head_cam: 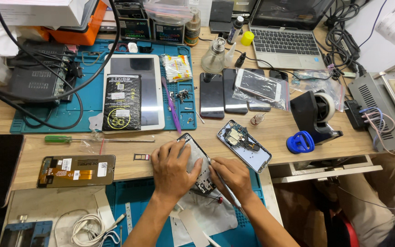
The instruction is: The person uses a metal spudger to pry and separate the screen assembly from the smartphone's frame. They carefully work the tool along the edges of the device to release the adhesive, lifting the screen slightly to inspect the internal components.
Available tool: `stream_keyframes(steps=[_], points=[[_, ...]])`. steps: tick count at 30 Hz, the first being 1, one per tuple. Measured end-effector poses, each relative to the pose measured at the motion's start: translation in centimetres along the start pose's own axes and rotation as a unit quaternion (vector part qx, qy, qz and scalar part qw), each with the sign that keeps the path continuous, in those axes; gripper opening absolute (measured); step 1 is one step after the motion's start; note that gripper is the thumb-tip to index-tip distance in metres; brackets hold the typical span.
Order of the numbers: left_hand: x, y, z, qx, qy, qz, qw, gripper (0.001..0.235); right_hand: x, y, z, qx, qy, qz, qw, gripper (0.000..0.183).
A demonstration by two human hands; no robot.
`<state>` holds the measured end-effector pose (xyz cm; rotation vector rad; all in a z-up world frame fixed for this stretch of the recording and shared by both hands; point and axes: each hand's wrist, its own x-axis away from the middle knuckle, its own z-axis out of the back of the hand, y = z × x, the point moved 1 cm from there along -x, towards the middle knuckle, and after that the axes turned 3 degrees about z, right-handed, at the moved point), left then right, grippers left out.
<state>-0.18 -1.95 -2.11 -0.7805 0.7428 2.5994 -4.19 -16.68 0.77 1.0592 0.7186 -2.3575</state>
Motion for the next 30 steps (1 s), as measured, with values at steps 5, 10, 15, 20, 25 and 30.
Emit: stream_keyframes(steps=[5,10,15,20,25,30], points=[[0.0,-0.1,-0.1,-0.003,0.001,0.003,1.0,0.04,-0.6,0.2,-0.9,-0.013,-0.005,-0.011,1.0,0.004],[-0.1,0.0,0.1,-0.001,-0.006,0.008,1.0,0.038,-1.0,0.9,-1.9,-0.02,-0.01,-0.014,1.0,0.004],[-0.9,0.6,1.6,-0.019,-0.032,0.003,0.999,0.034,-2.0,1.3,-2.1,-0.016,-0.086,0.028,0.996,0.006],[-1.0,0.5,1.6,-0.011,-0.019,0.0,1.0,0.033,-2.6,1.7,-3.1,-0.043,-0.091,0.022,0.995,0.004],[-1.0,0.6,1.7,-0.005,-0.012,0.005,1.0,0.033,-3.4,1.8,-3.7,-0.037,-0.103,0.026,0.994,0.004],[-1.2,0.6,1.8,0.01,-0.011,0.013,1.0,0.029,-3.6,2.1,-4.4,-0.049,-0.105,0.013,0.993,0.005]])
